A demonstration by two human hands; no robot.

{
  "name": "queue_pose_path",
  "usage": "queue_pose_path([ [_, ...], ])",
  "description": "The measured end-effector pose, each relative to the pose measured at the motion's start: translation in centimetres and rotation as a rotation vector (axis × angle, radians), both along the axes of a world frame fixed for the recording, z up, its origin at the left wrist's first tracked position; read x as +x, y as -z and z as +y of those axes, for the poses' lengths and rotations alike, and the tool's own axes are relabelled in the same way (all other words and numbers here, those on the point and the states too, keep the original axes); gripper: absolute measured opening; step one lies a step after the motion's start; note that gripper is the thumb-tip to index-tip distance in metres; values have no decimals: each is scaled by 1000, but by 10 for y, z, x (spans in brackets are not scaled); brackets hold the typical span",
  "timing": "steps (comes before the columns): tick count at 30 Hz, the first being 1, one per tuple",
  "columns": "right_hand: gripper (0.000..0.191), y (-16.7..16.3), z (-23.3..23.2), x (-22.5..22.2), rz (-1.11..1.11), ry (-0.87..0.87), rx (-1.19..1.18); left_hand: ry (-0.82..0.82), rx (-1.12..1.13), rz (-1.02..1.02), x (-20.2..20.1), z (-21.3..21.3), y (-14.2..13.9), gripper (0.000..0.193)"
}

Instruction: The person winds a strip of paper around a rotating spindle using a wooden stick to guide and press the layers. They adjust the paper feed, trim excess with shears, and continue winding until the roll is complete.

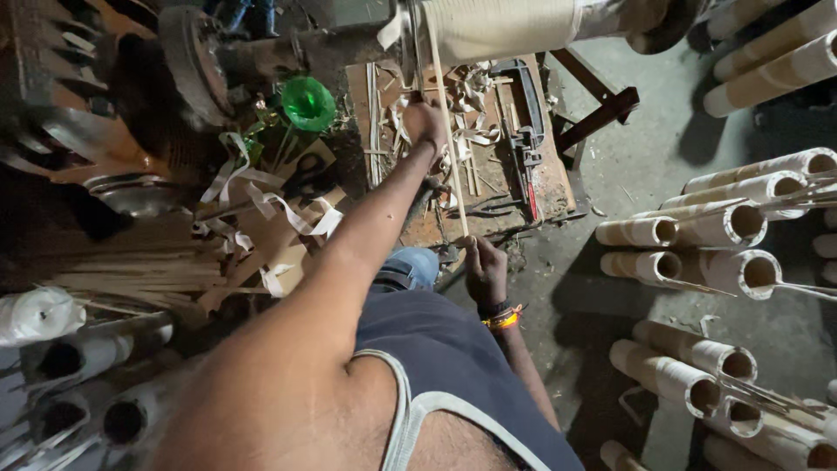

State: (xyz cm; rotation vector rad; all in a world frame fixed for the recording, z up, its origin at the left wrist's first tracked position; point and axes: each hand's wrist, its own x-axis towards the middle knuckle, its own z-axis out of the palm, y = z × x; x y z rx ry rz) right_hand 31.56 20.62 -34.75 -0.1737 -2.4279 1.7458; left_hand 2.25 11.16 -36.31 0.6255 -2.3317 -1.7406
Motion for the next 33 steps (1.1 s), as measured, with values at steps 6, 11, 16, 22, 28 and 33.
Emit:
queue_pose_path([
  [6, 33, -1, 1, -3, -27, 19, 14, 22, -106, 103, -5, -4, 11, 9],
  [11, 35, -5, 4, -8, -49, 8, 16, 114, -480, 128, -6, -3, 11, 22],
  [16, 33, -11, 8, -12, -26, 13, 54, 152, -259, 118, 0, 9, 10, 13],
  [22, 30, -12, 6, -10, -9, 23, 92, 18, -128, 145, -8, 12, 25, 18],
  [28, 29, -11, 9, -15, -22, -29, 74, 37, 290, 310, -17, 7, 39, 21],
  [33, 28, -17, 19, -26, 104, -95, -47, 23, 526, -25, -20, 19, 34, 24],
])
